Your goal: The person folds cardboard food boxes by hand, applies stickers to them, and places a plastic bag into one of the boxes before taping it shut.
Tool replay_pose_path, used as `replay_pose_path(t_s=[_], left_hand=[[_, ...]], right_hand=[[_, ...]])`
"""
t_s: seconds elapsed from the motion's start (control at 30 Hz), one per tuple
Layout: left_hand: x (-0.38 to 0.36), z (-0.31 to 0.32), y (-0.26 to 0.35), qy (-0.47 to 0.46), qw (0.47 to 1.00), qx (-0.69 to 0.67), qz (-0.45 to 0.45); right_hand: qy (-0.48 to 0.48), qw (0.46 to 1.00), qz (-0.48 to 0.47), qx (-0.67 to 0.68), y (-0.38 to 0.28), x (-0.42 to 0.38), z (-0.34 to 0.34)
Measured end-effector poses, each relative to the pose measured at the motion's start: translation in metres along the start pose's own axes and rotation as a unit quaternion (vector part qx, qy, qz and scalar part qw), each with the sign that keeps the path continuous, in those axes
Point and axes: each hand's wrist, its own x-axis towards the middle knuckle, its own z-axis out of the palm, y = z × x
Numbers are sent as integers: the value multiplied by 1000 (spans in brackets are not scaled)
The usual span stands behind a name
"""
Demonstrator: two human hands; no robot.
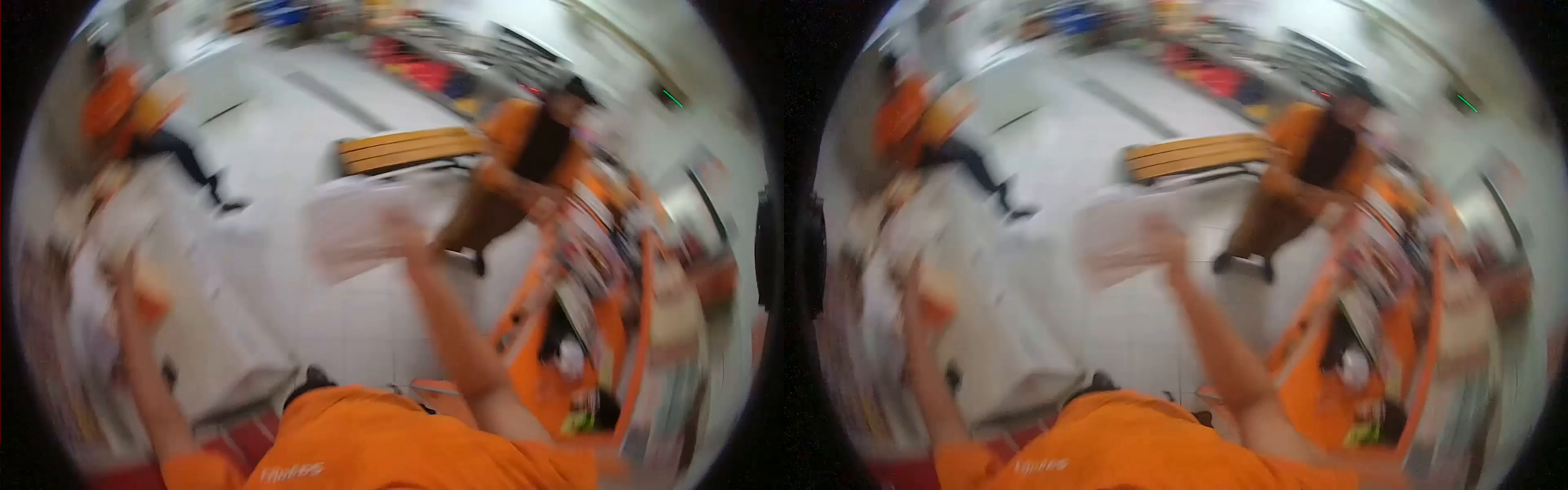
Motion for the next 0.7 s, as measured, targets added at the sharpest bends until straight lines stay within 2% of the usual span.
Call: replay_pose_path(t_s=[0.07, 0.1, 0.13, 0.17, 0.2, 0.23, 0.3, 0.33, 0.4, 0.43, 0.5, 0.53, 0.57, 0.6, 0.63, 0.67, 0.7], left_hand=[[10, 12, -39, 152, 986, 34, -59], [1, -19, 1, 233, 971, 43, -22], [-4, -29, 10, 257, 962, 90, -23], [-12, -30, 7, 285, 947, 142, -36], [-23, -32, 7, 291, 944, 158, -13], [-34, -27, 11, 293, 941, 169, 8], [-56, -10, -2, 182, 947, 263, 18], [-67, -7, -8, 184, 946, 268, 12], [-81, -4, -16, 137, 952, 260, 83], [-79, 6, -18, 141, 953, 260, 71], [-90, 13, -35, 108, 968, 189, 124], [-98, 19, -41, 151, 959, 181, 157], [-96, 33, -46, 196, 945, 186, 188], [-89, 41, -50, 189, 952, 161, 181], [-84, 17, -39, 8, 996, 51, 71], [-83, -7, -19, 132, 971, 160, 122], [-87, -12, -16, 143, 974, 143, 101]], right_hand=[[18, 987, -111, 111, -71, -47, 95], [-16, 977, -97, 189, -58, -35, 128], [-11, 973, -94, 210, -53, -41, 148], [-37, 977, -42, 208, -52, -47, 168], [-66, 978, 5, 198, -53, -46, 191], [-75, 977, 0, 202, -51, -42, 210], [-47, 992, 1, 116, -35, -38, 238], [-67, 992, 10, 105, -26, -32, 247], [-70, 994, 9, 82, -30, -38, 254], [-63, 996, 11, 58, -25, -36, 260], [-68, 994, -35, 74, -4, -25, 272], [-83, 993, -36, 73, -3, -26, 275], [-36, 999, 0, -3, -5, -22, 283], [-61, 998, 15, 21, -8, -18, 291], [-89, 995, 33, 43, -9, -14, 299], [-107, 989, -36, 100, -15, -13, 310], [-110, 983, -49, 141, -36, -17, 325]])
